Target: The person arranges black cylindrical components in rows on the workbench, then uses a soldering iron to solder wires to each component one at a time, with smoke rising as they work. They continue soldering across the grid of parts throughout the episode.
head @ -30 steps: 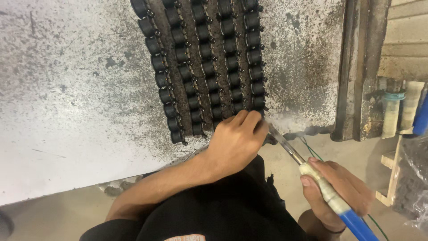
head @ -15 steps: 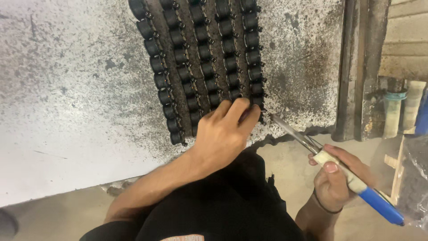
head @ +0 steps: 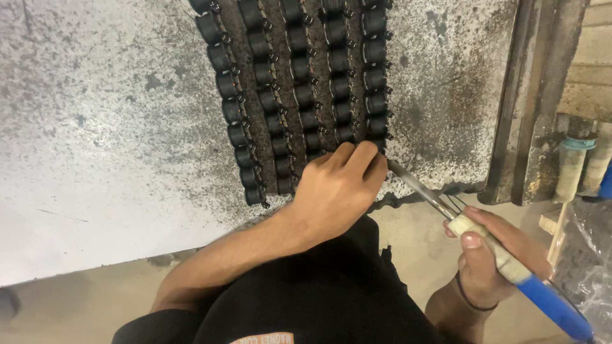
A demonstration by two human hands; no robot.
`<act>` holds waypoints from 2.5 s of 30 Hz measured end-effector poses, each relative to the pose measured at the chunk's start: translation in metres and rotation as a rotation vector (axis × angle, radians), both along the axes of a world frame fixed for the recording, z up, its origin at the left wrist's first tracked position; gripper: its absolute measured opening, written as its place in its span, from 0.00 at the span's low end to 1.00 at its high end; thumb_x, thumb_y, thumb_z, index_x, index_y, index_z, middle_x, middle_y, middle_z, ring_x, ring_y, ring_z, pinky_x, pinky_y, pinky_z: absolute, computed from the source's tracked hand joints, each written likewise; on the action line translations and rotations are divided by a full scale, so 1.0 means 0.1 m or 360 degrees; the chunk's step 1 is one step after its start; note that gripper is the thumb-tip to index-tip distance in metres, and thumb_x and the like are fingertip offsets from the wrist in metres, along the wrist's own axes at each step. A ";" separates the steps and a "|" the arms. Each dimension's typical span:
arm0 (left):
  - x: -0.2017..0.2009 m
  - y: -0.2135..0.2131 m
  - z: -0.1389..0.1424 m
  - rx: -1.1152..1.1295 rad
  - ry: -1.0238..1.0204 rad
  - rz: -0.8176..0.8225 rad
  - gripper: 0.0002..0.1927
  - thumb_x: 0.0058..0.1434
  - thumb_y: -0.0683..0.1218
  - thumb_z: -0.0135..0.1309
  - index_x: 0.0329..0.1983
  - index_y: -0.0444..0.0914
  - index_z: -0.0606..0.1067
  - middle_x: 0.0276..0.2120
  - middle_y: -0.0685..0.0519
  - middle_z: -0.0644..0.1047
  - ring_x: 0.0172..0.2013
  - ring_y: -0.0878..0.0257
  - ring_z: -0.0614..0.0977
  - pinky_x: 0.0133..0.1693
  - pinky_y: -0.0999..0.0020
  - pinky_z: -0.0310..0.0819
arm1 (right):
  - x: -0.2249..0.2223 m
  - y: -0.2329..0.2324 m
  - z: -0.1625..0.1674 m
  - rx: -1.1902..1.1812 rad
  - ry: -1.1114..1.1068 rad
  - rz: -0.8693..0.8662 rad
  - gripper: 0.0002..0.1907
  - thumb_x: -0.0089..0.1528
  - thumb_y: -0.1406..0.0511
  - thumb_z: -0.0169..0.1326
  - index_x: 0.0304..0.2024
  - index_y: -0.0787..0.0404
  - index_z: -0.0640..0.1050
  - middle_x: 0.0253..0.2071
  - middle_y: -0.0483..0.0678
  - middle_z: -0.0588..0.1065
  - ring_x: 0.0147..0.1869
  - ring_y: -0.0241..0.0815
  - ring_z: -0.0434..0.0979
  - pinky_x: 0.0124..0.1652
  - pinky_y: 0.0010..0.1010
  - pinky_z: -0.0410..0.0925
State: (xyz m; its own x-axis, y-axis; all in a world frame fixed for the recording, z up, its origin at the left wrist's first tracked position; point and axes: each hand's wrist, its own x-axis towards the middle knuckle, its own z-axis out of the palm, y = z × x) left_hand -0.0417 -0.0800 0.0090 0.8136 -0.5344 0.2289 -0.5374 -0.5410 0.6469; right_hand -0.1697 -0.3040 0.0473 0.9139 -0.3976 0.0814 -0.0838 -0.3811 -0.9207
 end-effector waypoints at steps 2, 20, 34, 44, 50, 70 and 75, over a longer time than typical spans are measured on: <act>0.00 0.01 0.02 -0.0018 -0.0037 0.0024 0.11 0.54 0.39 0.58 0.41 0.31 0.78 0.37 0.50 0.70 0.35 0.59 0.77 0.30 0.66 0.76 | 0.03 -0.03 0.11 -0.0339 0.0072 0.0183 0.18 0.68 0.65 0.61 0.50 0.79 0.78 0.40 0.66 0.79 0.39 0.51 0.84 0.42 0.30 0.76; 0.04 -0.05 0.00 -0.0090 0.0045 -0.0028 0.08 0.53 0.39 0.57 0.37 0.33 0.76 0.37 0.48 0.70 0.37 0.56 0.79 0.31 0.63 0.77 | 0.40 0.13 0.50 -0.0648 0.0173 0.0537 0.16 0.59 0.67 0.61 0.44 0.75 0.78 0.33 0.59 0.79 0.34 0.45 0.83 0.35 0.27 0.73; 0.26 0.04 0.17 -0.0016 -0.0115 0.0196 0.14 0.57 0.38 0.58 0.47 0.32 0.78 0.43 0.51 0.73 0.37 0.60 0.78 0.33 0.69 0.78 | 0.03 -0.17 -0.43 0.0402 -0.0374 -0.0134 0.17 0.66 0.68 0.61 0.47 0.79 0.73 0.40 0.66 0.76 0.32 0.55 0.79 0.31 0.39 0.75; 0.21 -0.05 -0.01 -0.0013 0.0007 0.0080 0.09 0.56 0.39 0.58 0.40 0.32 0.78 0.38 0.50 0.71 0.36 0.59 0.78 0.29 0.67 0.76 | 0.35 0.00 -0.12 0.0147 -0.0179 -0.0039 0.17 0.65 0.66 0.62 0.48 0.76 0.75 0.39 0.64 0.78 0.33 0.51 0.81 0.33 0.35 0.76; 0.13 -0.10 -0.12 -0.0038 0.0035 0.0080 0.10 0.54 0.39 0.57 0.39 0.33 0.76 0.37 0.49 0.71 0.38 0.57 0.78 0.30 0.65 0.77 | 0.65 0.08 0.32 -0.0988 -0.0338 0.0674 0.12 0.62 0.69 0.61 0.42 0.74 0.78 0.35 0.64 0.79 0.34 0.55 0.83 0.35 0.37 0.77; 0.47 0.00 0.11 0.0030 -0.0020 0.0291 0.12 0.57 0.38 0.57 0.45 0.32 0.79 0.40 0.51 0.71 0.35 0.61 0.77 0.30 0.68 0.76 | 0.36 -0.30 -0.50 0.0459 -0.0306 -0.0086 0.15 0.66 0.70 0.54 0.52 0.73 0.70 0.40 0.68 0.75 0.32 0.56 0.78 0.30 0.40 0.74; 0.39 -0.03 -0.02 0.0027 0.0018 0.0219 0.10 0.55 0.39 0.58 0.41 0.32 0.78 0.40 0.51 0.71 0.36 0.60 0.78 0.29 0.67 0.76 | 0.53 -0.18 -0.36 0.0379 -0.0252 -0.0013 0.17 0.66 0.69 0.57 0.53 0.72 0.68 0.42 0.68 0.76 0.32 0.55 0.79 0.29 0.39 0.75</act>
State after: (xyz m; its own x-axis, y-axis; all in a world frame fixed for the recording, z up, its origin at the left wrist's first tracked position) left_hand -0.0031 -0.0829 0.0073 0.8822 -0.4210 0.2110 -0.4497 -0.6202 0.6427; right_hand -0.1163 -0.3221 0.0110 0.8941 -0.4297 0.1262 0.0659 -0.1526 -0.9861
